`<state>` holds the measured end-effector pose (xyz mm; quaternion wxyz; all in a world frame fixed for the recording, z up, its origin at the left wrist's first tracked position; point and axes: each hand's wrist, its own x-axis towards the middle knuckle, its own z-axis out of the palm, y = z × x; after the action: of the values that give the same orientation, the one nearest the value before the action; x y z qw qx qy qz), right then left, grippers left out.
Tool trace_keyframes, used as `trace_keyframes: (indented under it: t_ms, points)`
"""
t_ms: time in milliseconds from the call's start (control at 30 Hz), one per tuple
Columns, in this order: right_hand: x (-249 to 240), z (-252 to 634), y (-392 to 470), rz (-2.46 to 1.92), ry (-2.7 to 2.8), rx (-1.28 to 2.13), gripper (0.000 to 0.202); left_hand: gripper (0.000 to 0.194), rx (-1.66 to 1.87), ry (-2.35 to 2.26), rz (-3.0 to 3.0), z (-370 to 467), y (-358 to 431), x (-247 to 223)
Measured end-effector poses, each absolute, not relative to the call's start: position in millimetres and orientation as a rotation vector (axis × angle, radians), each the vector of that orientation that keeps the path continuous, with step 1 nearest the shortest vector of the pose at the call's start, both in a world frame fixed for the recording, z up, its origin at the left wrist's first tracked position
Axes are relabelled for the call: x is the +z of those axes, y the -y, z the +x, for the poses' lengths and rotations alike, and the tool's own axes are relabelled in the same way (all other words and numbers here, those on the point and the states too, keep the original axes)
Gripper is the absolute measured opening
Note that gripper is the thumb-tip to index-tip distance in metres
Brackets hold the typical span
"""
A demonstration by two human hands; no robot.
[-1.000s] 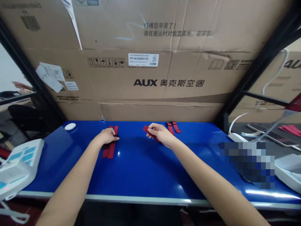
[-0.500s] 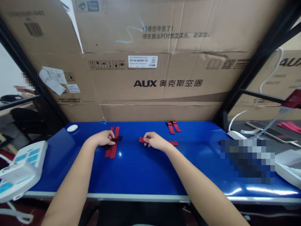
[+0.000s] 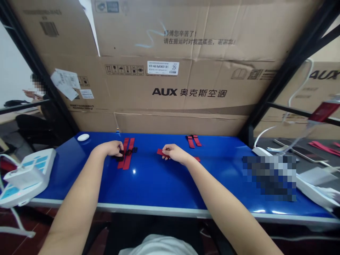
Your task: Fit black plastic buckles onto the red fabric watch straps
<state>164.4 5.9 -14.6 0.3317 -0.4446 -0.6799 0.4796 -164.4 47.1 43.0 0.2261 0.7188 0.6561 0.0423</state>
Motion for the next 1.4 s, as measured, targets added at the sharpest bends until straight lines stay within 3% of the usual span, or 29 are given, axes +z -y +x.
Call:
trace_keyframes:
  t_ms: [167,367,533,800,1400]
  points:
    - [-14.0,162.9,-4.6,-1.139,1.782,1.223,0.012,0.022,0.24,-1.803,1.962,-160.6,-44.0,46.1]
    - [-11.1,158.4,-2.3,-1.148,1.782,1.125,0.012,0.02,0.948,-1.19,1.756,-116.3,-43.7,40.6]
    - [-10.1,161.4,-4.2,-1.265,1.81,0.809,0.014,0.025,1.216,-0.974,1.253,-45.2,-50.7,19.4]
    - [-11.8,167.9,-6.5,-1.27,1.909,0.69,0.013,0.02,1.214,-0.951,1.179,-4.5,-36.9,-19.2]
    - [-12.2,174.4,-10.6,-1.277,1.933,0.578,0.013,0.023,1.104,-0.837,1.232,-7.8,-26.8,-18.5]
